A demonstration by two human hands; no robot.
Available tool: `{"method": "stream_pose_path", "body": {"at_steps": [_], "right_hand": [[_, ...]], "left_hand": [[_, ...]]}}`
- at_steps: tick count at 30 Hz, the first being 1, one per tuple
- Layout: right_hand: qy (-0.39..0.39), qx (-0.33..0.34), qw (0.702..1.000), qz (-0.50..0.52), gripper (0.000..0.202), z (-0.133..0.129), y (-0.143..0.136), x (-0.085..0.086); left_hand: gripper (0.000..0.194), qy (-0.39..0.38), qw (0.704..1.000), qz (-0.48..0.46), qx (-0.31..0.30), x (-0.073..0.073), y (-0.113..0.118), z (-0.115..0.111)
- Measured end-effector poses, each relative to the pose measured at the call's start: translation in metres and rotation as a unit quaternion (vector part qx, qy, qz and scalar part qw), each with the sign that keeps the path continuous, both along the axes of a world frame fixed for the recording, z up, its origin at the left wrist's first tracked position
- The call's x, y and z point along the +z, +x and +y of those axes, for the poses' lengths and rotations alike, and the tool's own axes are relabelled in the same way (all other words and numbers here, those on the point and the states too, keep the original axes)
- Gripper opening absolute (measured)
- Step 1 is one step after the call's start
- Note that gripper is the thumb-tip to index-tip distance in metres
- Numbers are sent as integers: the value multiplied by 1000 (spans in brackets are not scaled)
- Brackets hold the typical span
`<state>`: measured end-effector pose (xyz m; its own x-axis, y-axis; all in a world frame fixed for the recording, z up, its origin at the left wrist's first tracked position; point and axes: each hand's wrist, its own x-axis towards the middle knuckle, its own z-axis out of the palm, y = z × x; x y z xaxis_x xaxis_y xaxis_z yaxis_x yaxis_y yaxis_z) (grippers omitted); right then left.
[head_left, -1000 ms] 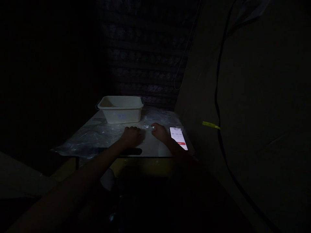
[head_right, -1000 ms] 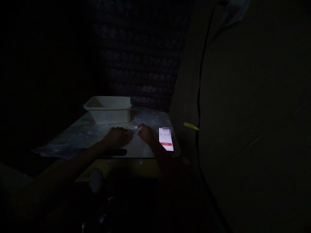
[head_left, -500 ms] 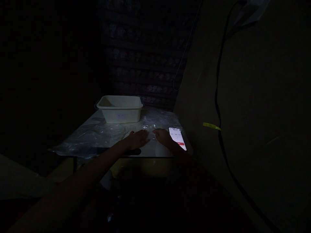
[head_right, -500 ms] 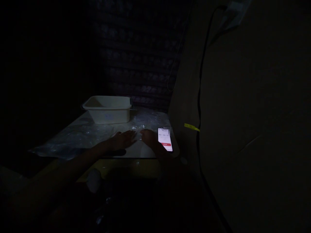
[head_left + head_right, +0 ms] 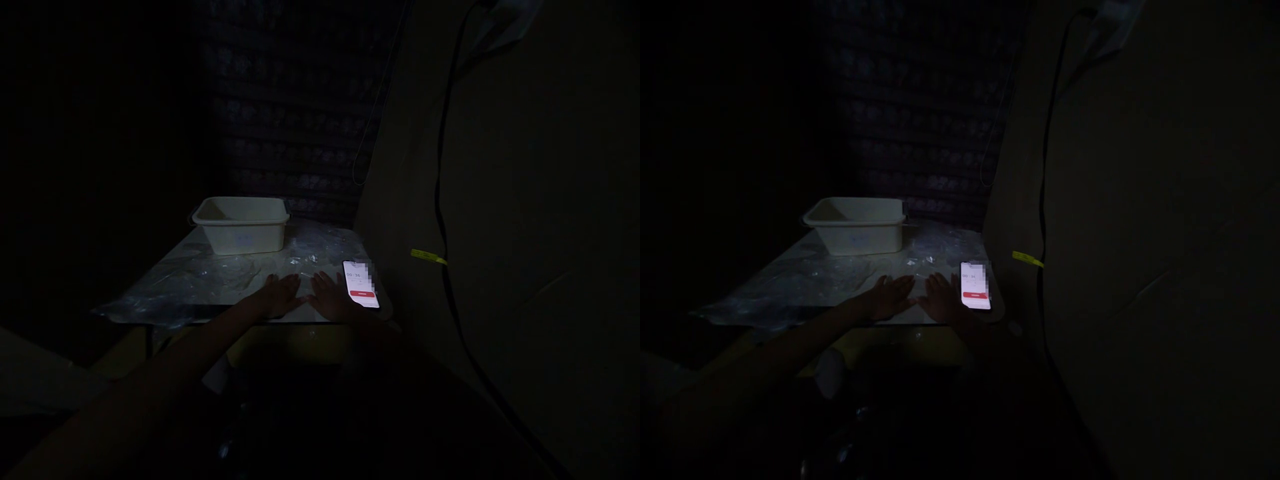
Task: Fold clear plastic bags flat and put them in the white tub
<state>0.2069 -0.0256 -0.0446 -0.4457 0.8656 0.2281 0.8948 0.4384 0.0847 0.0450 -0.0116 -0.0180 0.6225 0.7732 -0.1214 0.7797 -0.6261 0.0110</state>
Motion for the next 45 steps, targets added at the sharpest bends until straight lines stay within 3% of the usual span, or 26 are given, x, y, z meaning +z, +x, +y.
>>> {"method": "stream_pose_path", "body": {"at_steps": [5,10,12,15,19,24,27,33,39,45], "right_hand": [[12,-2,1000,1,51,-4,9,2],[10,32,999,22,45,-5,19,11],[-7,51,998,31,41,-8,22,12],[-37,80,996,30,42,-18,28,10],[-68,102,992,36,49,-32,32,6],[-129,122,984,21,72,-41,25,8],[-135,118,984,20,74,-40,18,5],[-104,127,985,57,59,-35,15,-4],[-47,154,971,176,25,-32,13,-2],[-113,64,958,257,26,-22,10,7]], "left_hand": [[62,-4,1000,-16,-16,9,-8,-4],[83,1,998,-18,-60,26,-44,-16],[89,7,997,-5,-78,21,-63,-26],[88,48,996,8,-73,0,-90,-39],[58,107,993,-7,-53,-20,-107,-42],[44,108,988,-52,-98,-15,-104,-33],[44,93,986,-73,-120,-12,-100,-31],[33,64,981,-141,-115,-11,-98,-32],[31,5,970,-233,-73,-3,-92,-36],[32,-37,952,-303,-27,-2,-90,-33]]}}
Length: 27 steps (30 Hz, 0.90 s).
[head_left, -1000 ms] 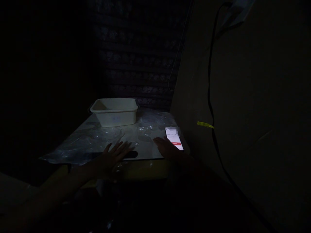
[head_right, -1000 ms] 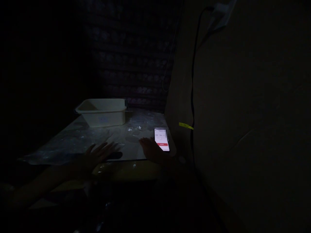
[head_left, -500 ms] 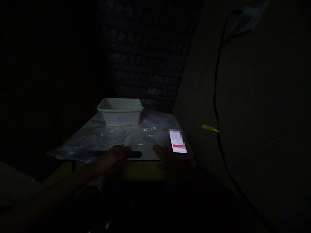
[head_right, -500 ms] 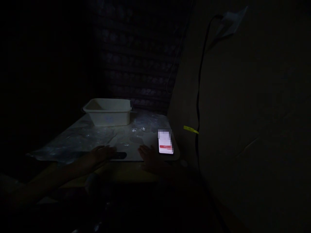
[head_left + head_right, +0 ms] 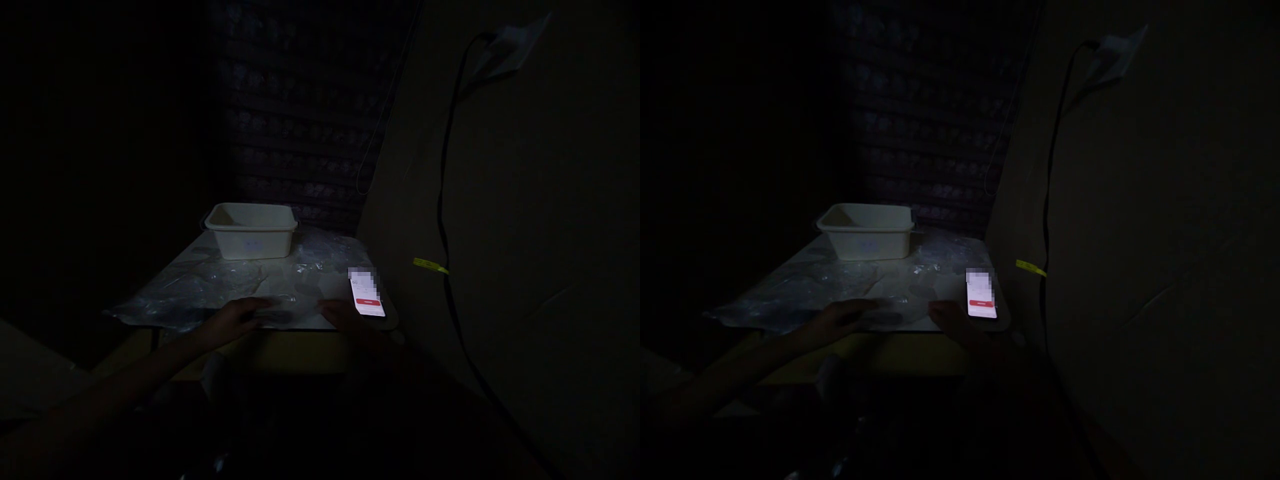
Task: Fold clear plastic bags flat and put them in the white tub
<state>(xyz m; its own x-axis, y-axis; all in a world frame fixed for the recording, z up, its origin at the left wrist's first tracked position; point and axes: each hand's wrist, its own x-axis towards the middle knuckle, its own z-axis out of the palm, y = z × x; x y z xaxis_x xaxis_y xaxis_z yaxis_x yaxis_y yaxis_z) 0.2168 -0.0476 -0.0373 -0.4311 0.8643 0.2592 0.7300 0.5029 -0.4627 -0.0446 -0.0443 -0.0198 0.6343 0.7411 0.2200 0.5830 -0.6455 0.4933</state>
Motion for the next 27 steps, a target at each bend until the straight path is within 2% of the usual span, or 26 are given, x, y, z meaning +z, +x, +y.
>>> {"method": "stream_pose_path", "body": {"at_steps": [3,6,9,12,16,19,21,27], "right_hand": [[-38,-23,998,35,26,5,0,2],[-58,-50,992,96,24,6,1,5],[-59,-60,986,143,24,4,3,9],[-81,-56,976,195,27,4,3,14],[-138,-72,944,291,27,10,0,21],[-179,-108,907,365,22,17,-4,23],[-187,-137,891,390,21,23,-5,22],[-212,-204,858,421,19,39,-2,14]], "left_hand": [[37,12,1000,-16,16,-2,1,3],[28,-5,998,-47,42,-4,4,6],[25,-78,988,-96,98,-4,8,9],[27,-155,961,-163,163,2,15,10],[28,-206,927,-245,198,16,27,9],[35,-255,903,-294,181,21,35,10],[39,-286,888,-316,172,18,39,13],[18,-301,861,-347,220,0,46,29]]}}
